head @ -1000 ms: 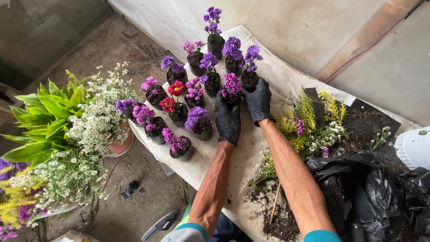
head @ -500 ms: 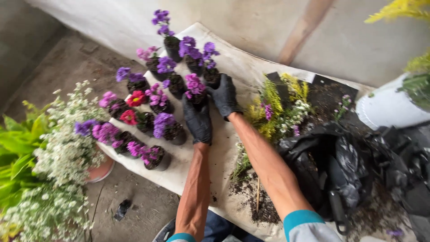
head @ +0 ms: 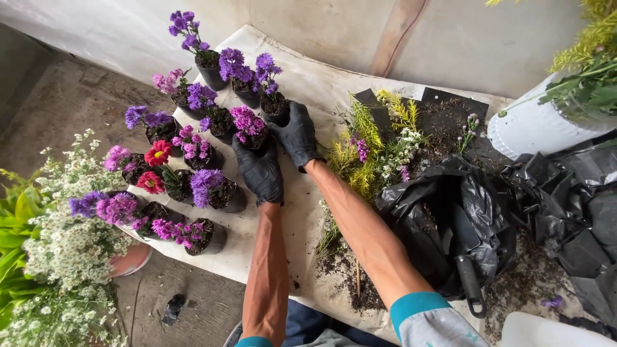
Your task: Potting small flower seedlings into black plastic nursery bags using soil and a small trowel.
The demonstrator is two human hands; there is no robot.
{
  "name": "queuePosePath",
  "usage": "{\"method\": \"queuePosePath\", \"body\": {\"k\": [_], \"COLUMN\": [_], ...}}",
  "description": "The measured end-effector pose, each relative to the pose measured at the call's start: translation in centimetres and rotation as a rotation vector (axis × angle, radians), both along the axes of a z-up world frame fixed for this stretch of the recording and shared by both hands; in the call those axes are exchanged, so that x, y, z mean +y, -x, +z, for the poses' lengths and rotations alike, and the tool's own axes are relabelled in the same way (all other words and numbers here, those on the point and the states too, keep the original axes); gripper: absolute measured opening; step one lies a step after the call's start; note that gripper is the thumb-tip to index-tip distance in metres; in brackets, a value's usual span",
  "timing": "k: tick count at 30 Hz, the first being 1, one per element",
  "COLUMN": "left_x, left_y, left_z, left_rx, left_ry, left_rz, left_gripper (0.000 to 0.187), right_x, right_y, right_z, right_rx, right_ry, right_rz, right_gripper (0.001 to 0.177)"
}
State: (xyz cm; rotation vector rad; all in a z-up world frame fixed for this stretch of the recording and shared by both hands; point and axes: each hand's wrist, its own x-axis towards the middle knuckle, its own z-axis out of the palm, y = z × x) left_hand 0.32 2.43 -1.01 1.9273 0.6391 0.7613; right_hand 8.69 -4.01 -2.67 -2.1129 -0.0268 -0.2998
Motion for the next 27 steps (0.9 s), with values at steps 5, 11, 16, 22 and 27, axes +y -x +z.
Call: {"method": "queuePosePath", "body": {"k": [5, 11, 16, 22, 27], "left_x": [0.2, -0.1, -0.1, -0.1, 0.3], "left_y": [0.9, 0.7, 0.6, 0.4, 0.1], "left_z": [0.8, 1.5, 1.7, 1.2, 0.3], "left_rx": [0.015, 0.024, 0.046, 0.061, 0.082], "left_ry": [-0.001, 0.031, 0.046, 0.041, 0.075], "left_rz": [-0.012, -0.013, -0.018, -0.014, 0.022], "left_gripper": [0.07, 0.065, 0.068, 0.074, 0.077], "right_x": [0.2, 0.1, -1.4, -15.4, -28.4], "right_y": [0.1, -1.0, -4.0, -8.2, -3.8], "right_z": [0.2, -2.7, -4.2, 0.2, 3.3], "right_rx": [-0.031, -0.024, 0.095, 0.046, 0.308], "right_ry": [0.036, 0.088, 0.209, 0.617, 1.089], "right_rz": [0.01, 0.006, 0.156, 0.433, 0.404], "right_gripper": [0.06, 0.075, 0.074, 0.036, 0.025]}}
